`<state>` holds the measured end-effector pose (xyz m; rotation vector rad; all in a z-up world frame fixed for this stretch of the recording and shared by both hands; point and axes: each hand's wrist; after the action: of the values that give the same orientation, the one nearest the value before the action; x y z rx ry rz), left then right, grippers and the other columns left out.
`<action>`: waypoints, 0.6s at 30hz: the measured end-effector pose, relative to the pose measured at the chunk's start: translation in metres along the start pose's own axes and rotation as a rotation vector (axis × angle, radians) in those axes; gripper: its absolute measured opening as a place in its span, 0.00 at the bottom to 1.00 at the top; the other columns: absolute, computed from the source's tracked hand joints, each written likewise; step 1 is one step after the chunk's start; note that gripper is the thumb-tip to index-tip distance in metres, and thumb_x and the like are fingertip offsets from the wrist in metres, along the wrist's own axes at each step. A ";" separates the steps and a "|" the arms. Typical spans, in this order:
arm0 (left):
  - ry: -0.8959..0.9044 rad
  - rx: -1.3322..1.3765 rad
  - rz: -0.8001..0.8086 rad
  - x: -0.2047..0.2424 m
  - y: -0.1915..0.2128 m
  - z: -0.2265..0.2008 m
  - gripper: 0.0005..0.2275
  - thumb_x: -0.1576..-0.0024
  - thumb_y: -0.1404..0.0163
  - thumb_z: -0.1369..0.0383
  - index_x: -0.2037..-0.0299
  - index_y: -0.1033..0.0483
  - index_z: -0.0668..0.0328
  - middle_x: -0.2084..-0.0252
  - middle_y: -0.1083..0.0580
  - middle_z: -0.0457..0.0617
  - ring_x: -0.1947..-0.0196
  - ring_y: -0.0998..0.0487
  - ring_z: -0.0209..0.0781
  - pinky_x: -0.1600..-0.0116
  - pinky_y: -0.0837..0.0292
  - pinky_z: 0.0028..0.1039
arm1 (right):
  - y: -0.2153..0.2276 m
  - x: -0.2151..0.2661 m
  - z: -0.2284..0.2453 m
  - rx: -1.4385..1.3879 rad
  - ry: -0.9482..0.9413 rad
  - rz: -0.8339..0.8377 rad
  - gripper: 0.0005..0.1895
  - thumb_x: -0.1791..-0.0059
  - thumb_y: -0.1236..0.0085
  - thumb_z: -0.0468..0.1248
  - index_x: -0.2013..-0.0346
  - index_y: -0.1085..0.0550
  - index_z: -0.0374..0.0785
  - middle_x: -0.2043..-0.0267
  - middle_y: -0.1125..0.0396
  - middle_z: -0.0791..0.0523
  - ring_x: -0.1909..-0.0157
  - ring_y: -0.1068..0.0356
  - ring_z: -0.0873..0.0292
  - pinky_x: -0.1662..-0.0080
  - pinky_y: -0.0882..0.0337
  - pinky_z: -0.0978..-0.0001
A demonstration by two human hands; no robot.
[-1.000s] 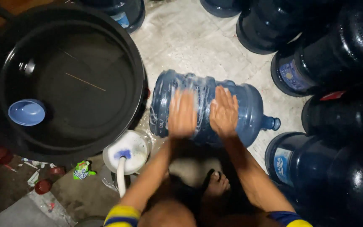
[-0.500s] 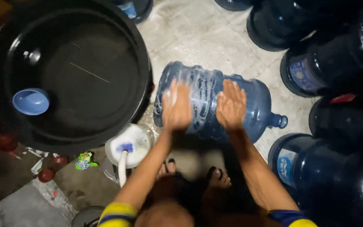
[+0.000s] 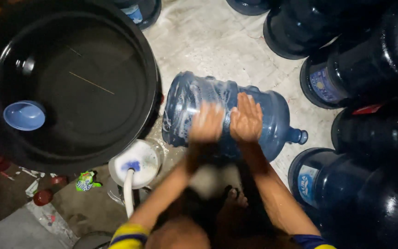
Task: The person scrubs a large blue water jug with a soapy sponge and rinses it with water from a small cup. They rotate the jug to clean different sides and then place it upright among other jugs.
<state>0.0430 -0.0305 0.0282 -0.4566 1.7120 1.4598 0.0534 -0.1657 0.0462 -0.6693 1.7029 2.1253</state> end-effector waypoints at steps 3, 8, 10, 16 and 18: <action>-0.085 0.028 0.098 0.019 0.051 0.003 0.17 0.44 0.61 0.64 0.45 0.33 0.54 0.42 0.36 0.55 0.42 0.35 0.58 0.45 0.37 0.40 | 0.003 0.015 0.001 0.052 0.042 -0.061 0.22 0.48 0.60 0.47 0.42 0.32 0.45 0.41 0.36 0.58 0.38 0.39 0.59 0.37 0.48 0.63; 0.221 0.335 0.367 -0.056 -0.042 0.048 0.11 0.46 0.59 0.62 0.64 0.25 0.58 0.63 0.29 0.54 0.57 0.28 0.57 0.54 0.33 0.45 | 0.005 0.012 0.010 0.019 0.027 -0.002 0.24 0.47 0.65 0.47 0.39 0.35 0.43 0.38 0.39 0.57 0.36 0.42 0.57 0.36 0.50 0.60; 0.340 0.351 0.550 -0.072 -0.038 0.038 0.11 0.49 0.58 0.59 0.72 0.25 0.55 0.71 0.30 0.49 0.66 0.27 0.54 0.62 0.31 0.45 | 0.009 0.003 0.005 0.007 0.025 0.010 0.24 0.46 0.66 0.47 0.39 0.35 0.43 0.39 0.39 0.56 0.36 0.42 0.55 0.37 0.50 0.59; -0.151 0.111 -0.007 0.059 0.035 0.035 0.11 0.40 0.66 0.62 0.48 0.37 0.44 0.44 0.38 0.52 0.47 0.33 0.56 0.52 0.31 0.36 | 0.017 -0.011 0.011 -0.033 -0.029 0.061 0.22 0.47 0.62 0.46 0.41 0.33 0.44 0.40 0.37 0.57 0.37 0.41 0.57 0.36 0.51 0.60; 0.888 0.933 0.875 0.059 0.098 0.053 0.12 0.42 0.65 0.67 0.58 0.26 0.45 0.55 0.26 0.51 0.47 0.29 0.50 0.38 0.40 0.35 | 0.025 -0.014 0.014 -0.063 -0.051 0.112 0.21 0.47 0.61 0.44 0.42 0.33 0.40 0.42 0.36 0.54 0.39 0.39 0.53 0.37 0.50 0.56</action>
<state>-0.0446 0.0587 0.0467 0.2733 3.3142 0.7430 0.0496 -0.1576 0.0760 -0.5431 1.6890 2.2607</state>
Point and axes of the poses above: each hand's wrist, its own x-axis away from the middle knuckle, its own y-axis out of the back of the hand, z = x × y
